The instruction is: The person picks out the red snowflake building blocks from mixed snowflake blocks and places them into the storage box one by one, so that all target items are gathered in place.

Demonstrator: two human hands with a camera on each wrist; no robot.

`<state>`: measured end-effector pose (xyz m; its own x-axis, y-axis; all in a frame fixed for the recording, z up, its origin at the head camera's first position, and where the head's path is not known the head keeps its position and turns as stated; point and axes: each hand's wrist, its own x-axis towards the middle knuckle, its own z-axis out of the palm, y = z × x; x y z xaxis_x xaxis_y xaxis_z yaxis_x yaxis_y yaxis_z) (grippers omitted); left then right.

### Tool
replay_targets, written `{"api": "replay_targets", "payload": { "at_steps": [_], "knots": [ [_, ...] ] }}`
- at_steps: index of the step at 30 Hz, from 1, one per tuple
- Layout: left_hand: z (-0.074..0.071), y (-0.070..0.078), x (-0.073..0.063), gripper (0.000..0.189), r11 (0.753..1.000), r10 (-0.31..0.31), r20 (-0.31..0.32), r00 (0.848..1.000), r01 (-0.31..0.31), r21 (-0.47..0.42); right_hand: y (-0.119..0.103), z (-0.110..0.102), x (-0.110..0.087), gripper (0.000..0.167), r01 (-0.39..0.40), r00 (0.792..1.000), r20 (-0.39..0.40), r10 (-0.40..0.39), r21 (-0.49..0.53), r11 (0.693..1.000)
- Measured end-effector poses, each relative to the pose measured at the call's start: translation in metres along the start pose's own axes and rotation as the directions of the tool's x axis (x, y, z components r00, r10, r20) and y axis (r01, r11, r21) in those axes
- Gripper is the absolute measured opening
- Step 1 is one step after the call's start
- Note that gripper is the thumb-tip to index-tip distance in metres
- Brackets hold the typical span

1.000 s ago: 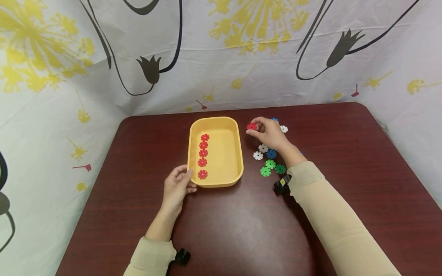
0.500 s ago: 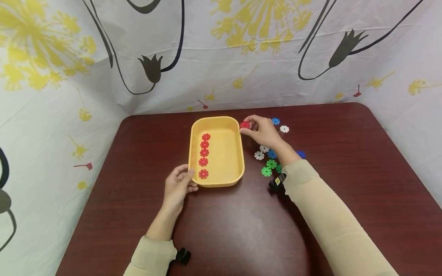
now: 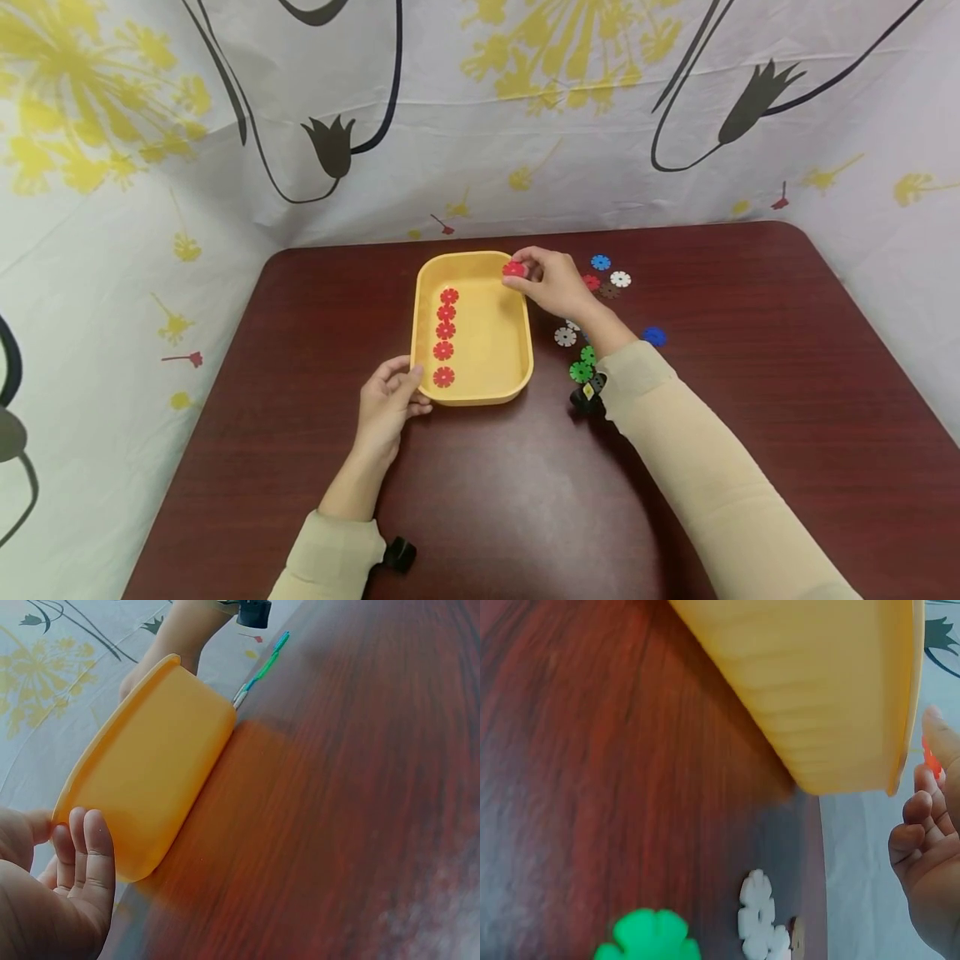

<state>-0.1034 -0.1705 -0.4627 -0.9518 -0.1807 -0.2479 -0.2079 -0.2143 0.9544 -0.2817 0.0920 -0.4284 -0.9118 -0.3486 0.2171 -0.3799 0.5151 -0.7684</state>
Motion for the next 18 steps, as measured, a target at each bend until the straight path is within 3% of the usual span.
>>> {"api": "replay_targets", "payload": {
  "at_steps": [18],
  "knots": [
    [0.001,0.0,0.0,0.032,1.0,0.0,-0.005,1.0,0.0,-0.008,-0.016,0.017,0.013,0.033,0.027,1.0,-0.008,-0.026,0.06,0.998]
  ]
}}
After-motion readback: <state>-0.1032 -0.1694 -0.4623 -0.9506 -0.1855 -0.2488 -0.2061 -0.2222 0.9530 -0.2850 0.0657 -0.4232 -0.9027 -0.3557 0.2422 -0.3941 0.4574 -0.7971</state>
